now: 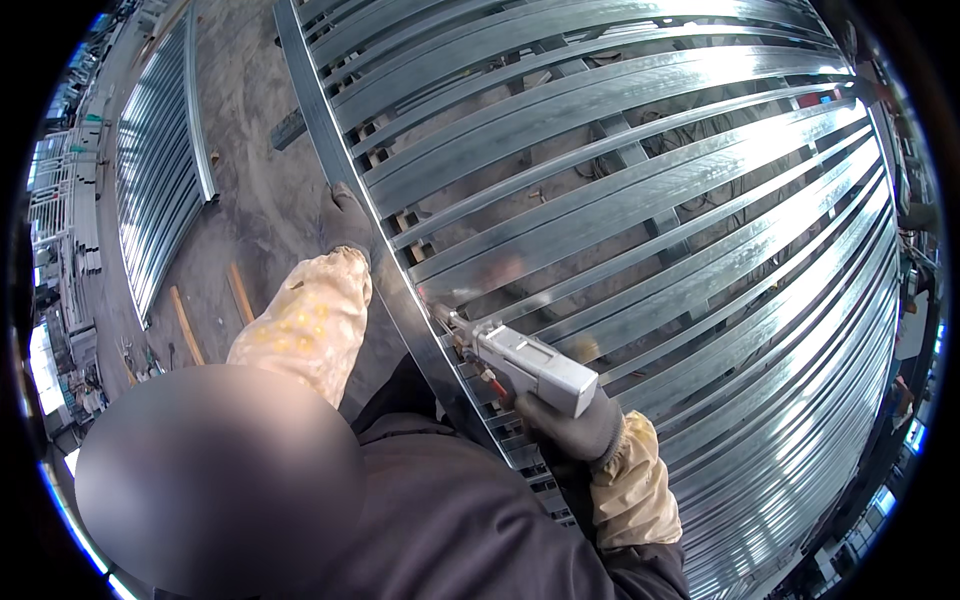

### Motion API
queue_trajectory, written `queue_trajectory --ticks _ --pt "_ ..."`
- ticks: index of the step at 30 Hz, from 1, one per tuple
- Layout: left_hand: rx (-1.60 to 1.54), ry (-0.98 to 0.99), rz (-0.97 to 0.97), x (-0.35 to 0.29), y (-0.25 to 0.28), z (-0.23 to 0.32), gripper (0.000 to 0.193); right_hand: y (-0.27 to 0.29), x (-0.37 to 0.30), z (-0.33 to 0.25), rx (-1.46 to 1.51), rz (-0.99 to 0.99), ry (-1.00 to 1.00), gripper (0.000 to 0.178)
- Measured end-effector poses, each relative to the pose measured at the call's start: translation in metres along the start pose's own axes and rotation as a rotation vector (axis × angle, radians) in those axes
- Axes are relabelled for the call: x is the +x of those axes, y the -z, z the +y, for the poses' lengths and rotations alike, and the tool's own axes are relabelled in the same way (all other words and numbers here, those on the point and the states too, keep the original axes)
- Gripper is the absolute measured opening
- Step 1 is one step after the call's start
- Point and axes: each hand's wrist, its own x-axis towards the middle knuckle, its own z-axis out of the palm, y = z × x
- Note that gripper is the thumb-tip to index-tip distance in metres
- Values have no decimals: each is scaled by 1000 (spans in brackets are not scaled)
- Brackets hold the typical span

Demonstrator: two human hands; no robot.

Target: The person uses a handheld welding torch to join metal bars on a large rectangular frame. They systematically move along the seams, creating bright sparks as they weld the intersections of the metal components.

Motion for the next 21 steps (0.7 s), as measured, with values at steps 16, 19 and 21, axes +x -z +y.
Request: queue_trajectory --ticks 16,19,21 --pt "38 72 -51 -5 5 6 58 -3 23 -11 41 101 -125 36" --pt "22 36 -15 -13 9 19 58 8 1 -1 83 143 -128 44" --pt "26 27 1 -10 8 14 58 13 -16 6 101 147 -61 47"
